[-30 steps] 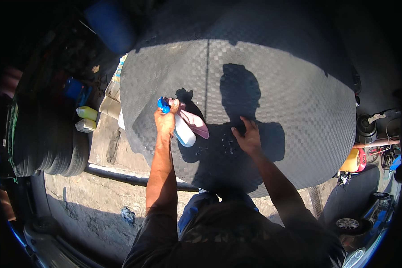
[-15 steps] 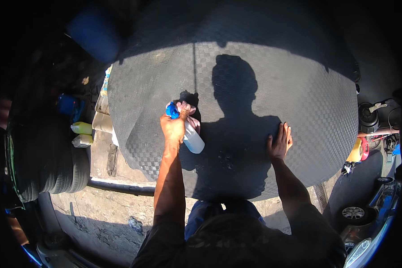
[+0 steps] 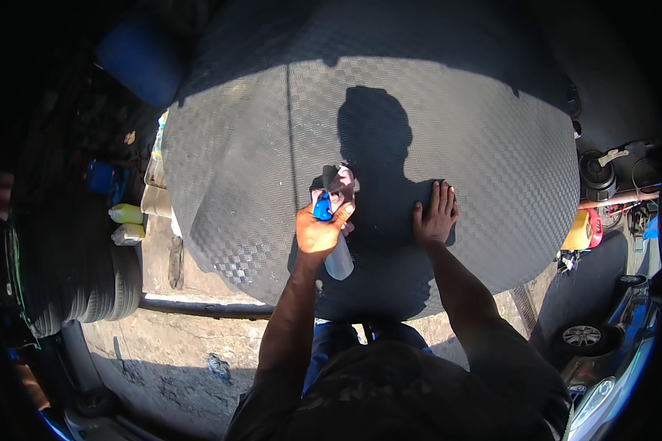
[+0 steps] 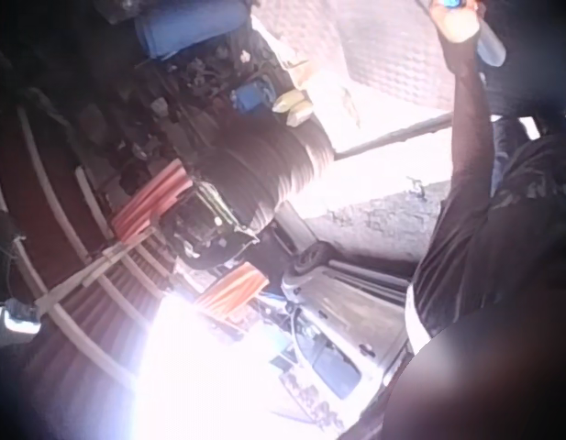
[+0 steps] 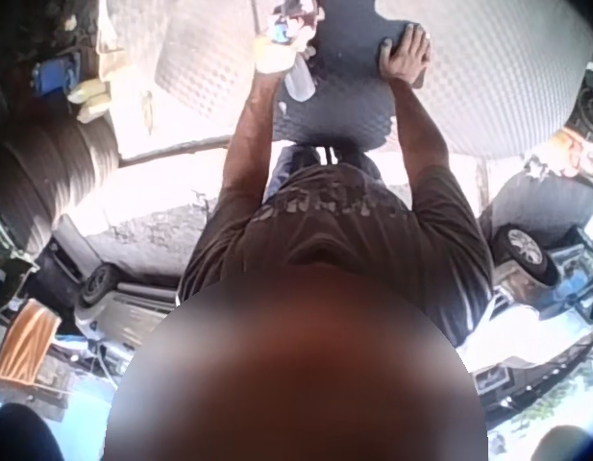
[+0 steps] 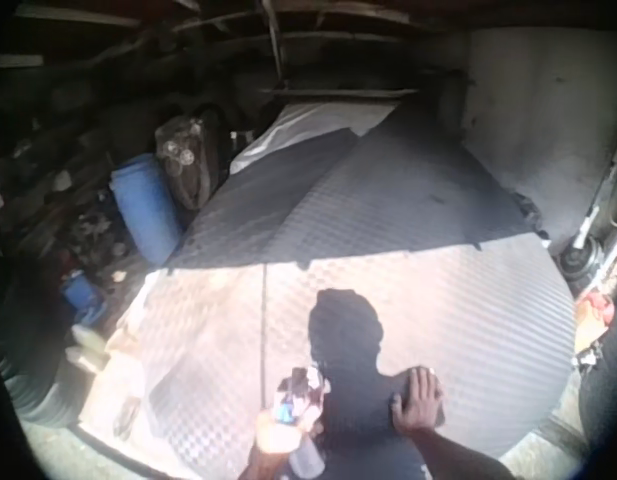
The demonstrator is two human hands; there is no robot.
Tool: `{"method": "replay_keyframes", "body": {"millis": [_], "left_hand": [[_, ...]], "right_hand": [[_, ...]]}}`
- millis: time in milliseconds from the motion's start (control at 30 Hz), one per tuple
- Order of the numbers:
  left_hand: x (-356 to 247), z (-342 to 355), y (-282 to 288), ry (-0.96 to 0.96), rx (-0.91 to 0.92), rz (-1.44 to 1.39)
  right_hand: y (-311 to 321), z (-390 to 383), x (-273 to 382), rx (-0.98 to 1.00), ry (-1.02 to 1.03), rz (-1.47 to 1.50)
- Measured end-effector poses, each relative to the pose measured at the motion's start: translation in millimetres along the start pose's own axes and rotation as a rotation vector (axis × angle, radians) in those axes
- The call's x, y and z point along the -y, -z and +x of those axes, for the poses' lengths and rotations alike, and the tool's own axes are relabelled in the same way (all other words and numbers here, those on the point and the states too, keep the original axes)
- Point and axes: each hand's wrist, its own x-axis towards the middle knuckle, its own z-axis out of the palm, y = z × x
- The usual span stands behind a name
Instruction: The person repeatedly sprays a cleaning solution onto a black diamond-plate trunk mat and wipes it with a pink cloth. They work across the surface, lifting and repositioning the mat to reach different areas, then continue wiping until the clip ends.
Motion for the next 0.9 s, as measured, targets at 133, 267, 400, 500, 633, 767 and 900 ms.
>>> {"method": "replay_keyframes", "body": {"millis": [133, 267, 400, 500, 633, 767, 900], "left_hand": [[1.8, -27.9, -22.3, -0.056, 0.040, 0.006], [4.6, -41.0, -42.8, 0.110, -0.080, -0.066], [18.0, -57.9, -63.2, -0.038, -0.096, 0.096], [37.1, -79.3, -68.6, -0.210, 0.099, 0.197], [64.0, -120.1, -39.6, 0.064, 0.282, -0.278], [75.1, -159.1, 2.9, 0.222, -0.227, -0.718], [67.0, -183.6, 36.8, 0.123, -0.478, -0.267]], "right_hand": [[10.9, 6.8, 2.7, 0.064, -0.005, 0.031], [53.0, -0.3, 18.1, 0.220, 0.009, 0.425], [103.8, -43.1, 55.5, 0.581, 0.377, 1.190], [115.1, -72.0, 81.5, 0.629, 0.355, 1.431], [109.5, -91.3, 76.3, 0.457, 0.389, 1.414], [112.4, -98.3, 37.3, 0.743, -0.154, 1.439], [118.4, -88.4, 12.9, 0.655, -0.252, 1.344]]}}
